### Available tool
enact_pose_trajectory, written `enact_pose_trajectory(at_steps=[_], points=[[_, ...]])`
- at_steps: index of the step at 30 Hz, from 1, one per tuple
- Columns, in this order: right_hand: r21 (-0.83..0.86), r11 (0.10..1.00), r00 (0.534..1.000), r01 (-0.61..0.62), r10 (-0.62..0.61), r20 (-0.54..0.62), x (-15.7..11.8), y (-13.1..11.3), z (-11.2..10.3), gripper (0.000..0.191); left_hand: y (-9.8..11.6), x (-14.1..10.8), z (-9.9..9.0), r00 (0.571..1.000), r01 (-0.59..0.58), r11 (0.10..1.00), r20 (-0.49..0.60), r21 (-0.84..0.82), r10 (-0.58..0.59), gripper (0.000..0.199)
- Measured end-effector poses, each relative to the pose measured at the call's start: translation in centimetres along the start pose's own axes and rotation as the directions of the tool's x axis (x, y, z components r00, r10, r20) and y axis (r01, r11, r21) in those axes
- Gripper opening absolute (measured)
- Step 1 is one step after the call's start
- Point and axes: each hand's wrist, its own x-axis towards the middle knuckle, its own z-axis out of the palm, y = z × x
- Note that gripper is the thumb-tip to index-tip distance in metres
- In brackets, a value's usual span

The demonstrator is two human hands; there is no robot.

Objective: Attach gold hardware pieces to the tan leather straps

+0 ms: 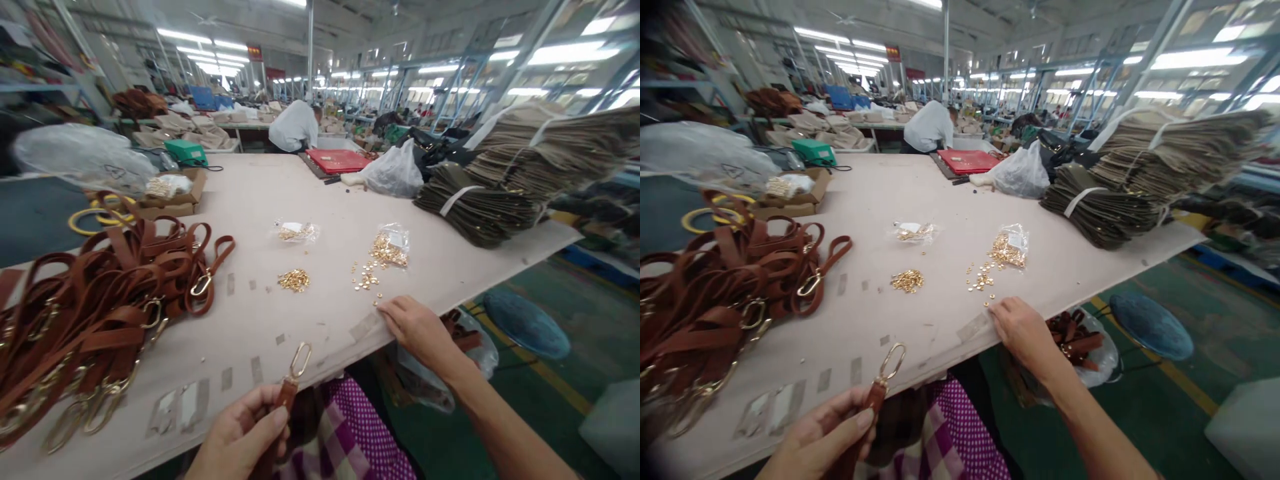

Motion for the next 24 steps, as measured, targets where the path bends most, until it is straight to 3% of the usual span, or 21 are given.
enact_pose_trajectory(at_steps=[4, 8, 13, 17, 21, 24], points=[[-0.114, 0.990, 0.996, 0.086, -0.081, 0.044, 0.7, 0.7, 0.8, 0.025, 0.5, -0.4, 0.8, 0.998, -0.011, 0.999, 0.063, 0.042, 0.008, 0.027], [-0.269, 0.952, 0.989, 0.148, -0.137, 0.058, 1.1, 1.9, 1.7, 0.021, 0.1, -0.2, 0.5, 0.991, -0.118, 0.983, 0.075, 0.139, 0.108, 0.020], [-0.048, 0.998, 0.995, 0.052, -0.055, -0.077, 0.7, 1.2, 1.2, 0.023, -0.4, -0.3, 0.2, 0.981, -0.192, 0.948, 0.089, 0.253, 0.174, 0.016], [0.346, 0.937, 0.989, -0.058, 0.101, -0.107, -0.8, -4.5, 0.3, 0.021, -0.3, -0.5, 0.5, 0.979, -0.206, 0.936, 0.065, 0.286, 0.195, 0.021], [0.623, 0.782, 0.995, 0.040, 0.030, -0.100, -2.2, -12.1, 0.6, 0.009, -0.5, -0.6, 0.8, 0.968, -0.248, 0.906, 0.053, 0.343, 0.245, 0.020], [0.676, 0.725, 0.986, 0.131, -0.025, -0.164, -2.3, -15.6, 1.3, 0.011, -0.7, -0.6, 1.0, 0.949, -0.308, 0.879, 0.051, 0.363, 0.312, 0.015]])
